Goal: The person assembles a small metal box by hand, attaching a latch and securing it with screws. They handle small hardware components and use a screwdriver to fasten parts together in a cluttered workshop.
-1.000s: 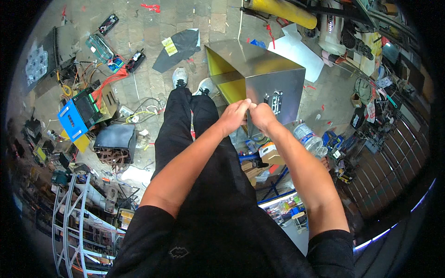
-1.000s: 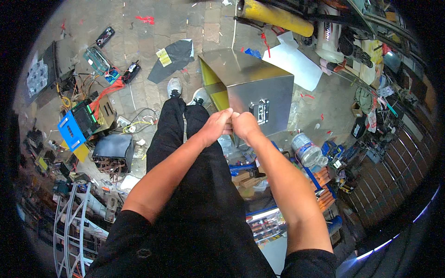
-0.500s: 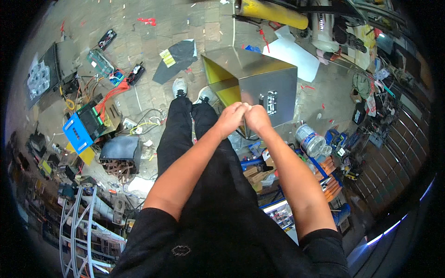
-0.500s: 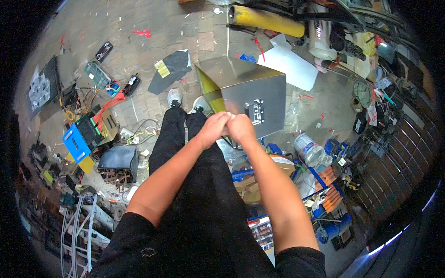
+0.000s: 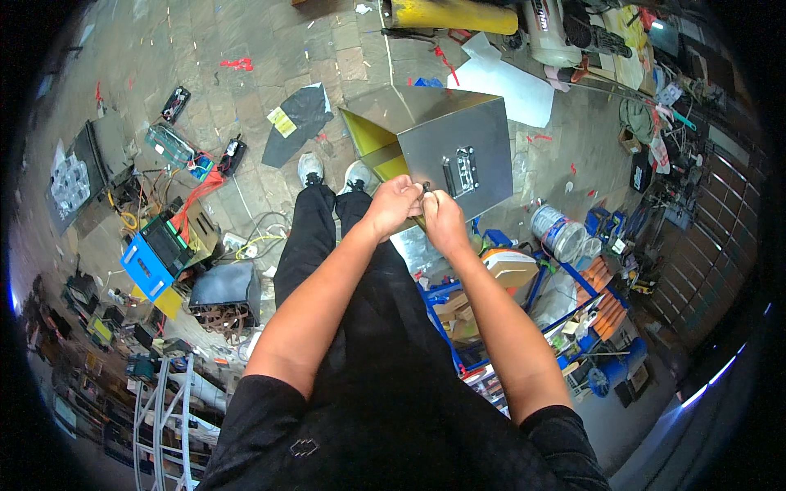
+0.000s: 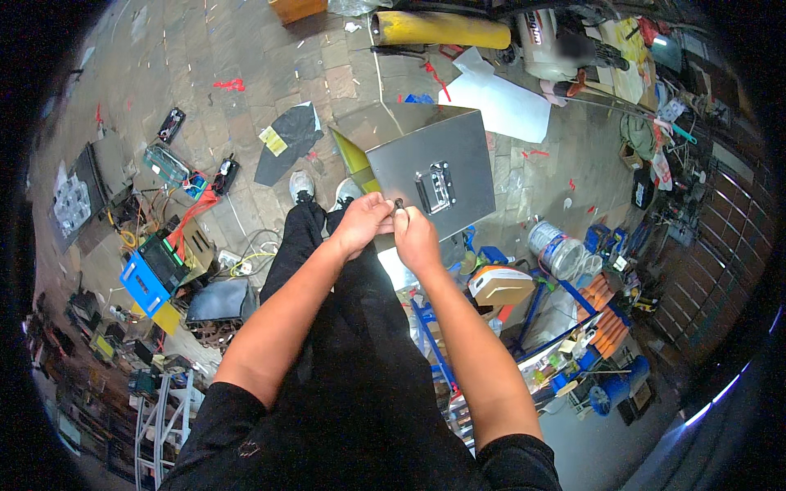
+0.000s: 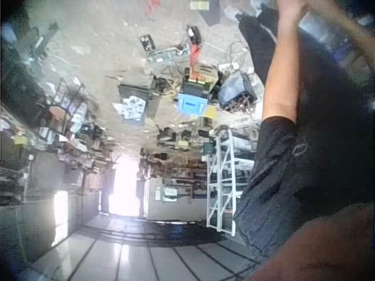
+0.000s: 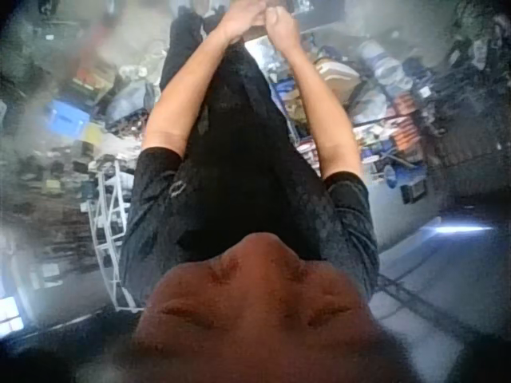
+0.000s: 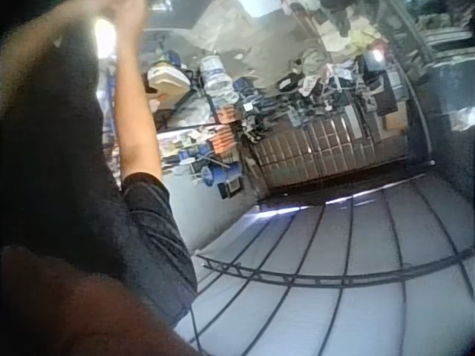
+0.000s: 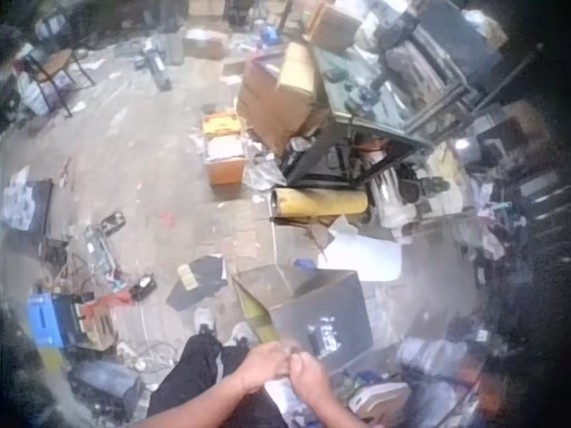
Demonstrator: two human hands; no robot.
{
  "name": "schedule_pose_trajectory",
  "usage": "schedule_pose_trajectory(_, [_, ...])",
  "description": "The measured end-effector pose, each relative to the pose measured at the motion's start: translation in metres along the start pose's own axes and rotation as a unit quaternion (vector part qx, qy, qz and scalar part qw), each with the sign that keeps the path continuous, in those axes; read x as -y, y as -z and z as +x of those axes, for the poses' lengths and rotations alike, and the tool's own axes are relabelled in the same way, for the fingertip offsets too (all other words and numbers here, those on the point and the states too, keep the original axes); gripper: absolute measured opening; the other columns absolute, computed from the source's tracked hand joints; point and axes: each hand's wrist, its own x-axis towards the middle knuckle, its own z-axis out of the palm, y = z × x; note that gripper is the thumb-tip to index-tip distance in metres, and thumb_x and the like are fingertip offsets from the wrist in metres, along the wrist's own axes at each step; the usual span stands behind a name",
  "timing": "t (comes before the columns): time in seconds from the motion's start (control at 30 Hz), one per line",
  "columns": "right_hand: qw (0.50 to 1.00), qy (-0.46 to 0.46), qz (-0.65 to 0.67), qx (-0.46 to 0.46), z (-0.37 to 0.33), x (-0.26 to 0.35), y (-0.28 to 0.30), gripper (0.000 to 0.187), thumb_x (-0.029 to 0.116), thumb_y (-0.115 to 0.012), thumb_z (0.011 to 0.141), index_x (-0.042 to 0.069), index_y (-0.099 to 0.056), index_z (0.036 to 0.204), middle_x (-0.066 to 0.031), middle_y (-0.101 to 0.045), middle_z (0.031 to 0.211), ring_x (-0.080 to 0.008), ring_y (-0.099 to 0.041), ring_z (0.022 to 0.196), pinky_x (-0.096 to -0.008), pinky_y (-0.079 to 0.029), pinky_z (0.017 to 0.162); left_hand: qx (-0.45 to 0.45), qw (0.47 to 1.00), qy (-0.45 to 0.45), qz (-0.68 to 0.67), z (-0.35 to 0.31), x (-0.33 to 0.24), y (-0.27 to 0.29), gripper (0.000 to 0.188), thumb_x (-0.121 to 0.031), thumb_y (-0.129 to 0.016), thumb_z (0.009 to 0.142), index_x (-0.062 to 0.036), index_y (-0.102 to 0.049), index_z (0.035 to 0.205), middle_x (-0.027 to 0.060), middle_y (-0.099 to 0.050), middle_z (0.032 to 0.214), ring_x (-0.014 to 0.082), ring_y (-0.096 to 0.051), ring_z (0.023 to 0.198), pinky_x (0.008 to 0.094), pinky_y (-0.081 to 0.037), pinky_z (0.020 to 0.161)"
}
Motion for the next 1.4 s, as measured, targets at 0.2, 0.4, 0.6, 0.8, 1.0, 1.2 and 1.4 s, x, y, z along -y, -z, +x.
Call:
schedule_pose_trajectory(0.2, [0.997,0.009,0.079,-0.023,-0.011,-0.023,0.004,0.033,0.031,-0.049,0.102,0.001,-0.060,0.095,-0.0284,-0.066,0.088,-0.0491,-0.064,0.087,-0.0522,-0.049,0.075,-0.023,0.998,0.003,0.059,-0.002,-0.006,-0.003,0.016,-0.019,-0.057,0.104,-0.0100,-0.056,0.091,-0.0002,-0.064,0.091,0.0117,-0.065,0.084,0.0314,-0.058,0.082])
schedule_pose_trajectory(0.4, [0.998,-0.008,0.050,-0.030,-0.016,-0.010,0.008,0.031,0.032,-0.049,0.103,0.003,-0.059,0.098,-0.0277,-0.067,0.090,-0.0503,-0.064,0.087,-0.0558,-0.049,0.074,-0.028,0.998,0.019,0.051,-0.002,-0.003,-0.002,0.011,-0.019,-0.057,0.104,-0.0104,-0.058,0.098,-0.0002,-0.066,0.096,0.0112,-0.065,0.088,0.0314,-0.056,0.084])
schedule_pose_trajectory(0.6, [1.000,-0.024,0.009,-0.015,-0.019,-0.009,0.013,0.029,0.031,-0.050,0.102,0.003,-0.056,0.104,-0.0294,-0.067,0.090,-0.0516,-0.064,0.088,-0.0590,-0.049,0.076,-0.038,0.991,0.014,0.131,0.001,-0.005,-0.003,0.010,-0.014,-0.061,0.101,-0.0071,-0.060,0.108,0.0013,-0.068,0.098,0.0108,-0.065,0.088,0.0295,-0.056,0.081])
schedule_pose_trajectory(0.8, [0.999,0.025,0.017,-0.008,-0.018,-0.025,0.009,0.028,0.029,-0.050,0.101,0.002,-0.054,0.103,-0.0292,-0.067,0.091,-0.0512,-0.063,0.088,-0.0590,-0.048,0.078,-0.079,0.980,-0.012,0.180,0.002,-0.002,-0.014,0.015,-0.011,-0.064,0.098,-0.0062,-0.058,0.111,0.0006,-0.069,0.098,0.0100,-0.065,0.088,0.0268,-0.054,0.077])
schedule_pose_trajectory(1.0, [1.000,0.028,-0.005,0.008,-0.016,-0.031,0.008,0.027,0.029,-0.051,0.101,0.002,-0.052,0.105,-0.0283,-0.067,0.094,-0.0495,-0.064,0.090,-0.0579,-0.049,0.079,-0.072,0.986,-0.022,0.149,-0.001,-0.004,-0.014,0.013,-0.009,-0.066,0.096,-0.0044,-0.054,0.100,0.0026,-0.066,0.093,0.0121,-0.064,0.084,0.0291,-0.055,0.073])
schedule_pose_trajectory(1.2, [0.999,0.043,-0.011,0.014,-0.018,-0.032,0.010,0.025,0.026,-0.054,0.098,0.003,-0.052,0.106,-0.0270,-0.067,0.096,-0.0489,-0.064,0.091,-0.0573,-0.049,0.080,-0.089,0.977,-0.023,0.191,-0.002,0.000,-0.007,0.019,-0.011,-0.068,0.096,-0.0034,-0.056,0.108,0.0015,-0.068,0.095,0.0094,-0.064,0.084,0.0277,-0.054,0.075])
schedule_pose_trajectory(1.4, [0.998,0.058,0.018,0.002,-0.022,-0.036,0.009,0.021,0.023,-0.056,0.095,0.003,-0.055,0.102,-0.0240,-0.067,0.099,-0.0469,-0.064,0.093,-0.0552,-0.050,0.081,-0.224,0.877,-0.173,0.389,-0.031,-0.008,-0.025,0.022,-0.012,-0.073,0.092,0.0003,-0.057,0.101,0.0017,-0.064,0.086,0.0080,-0.058,0.077,0.0247,-0.050,0.071])
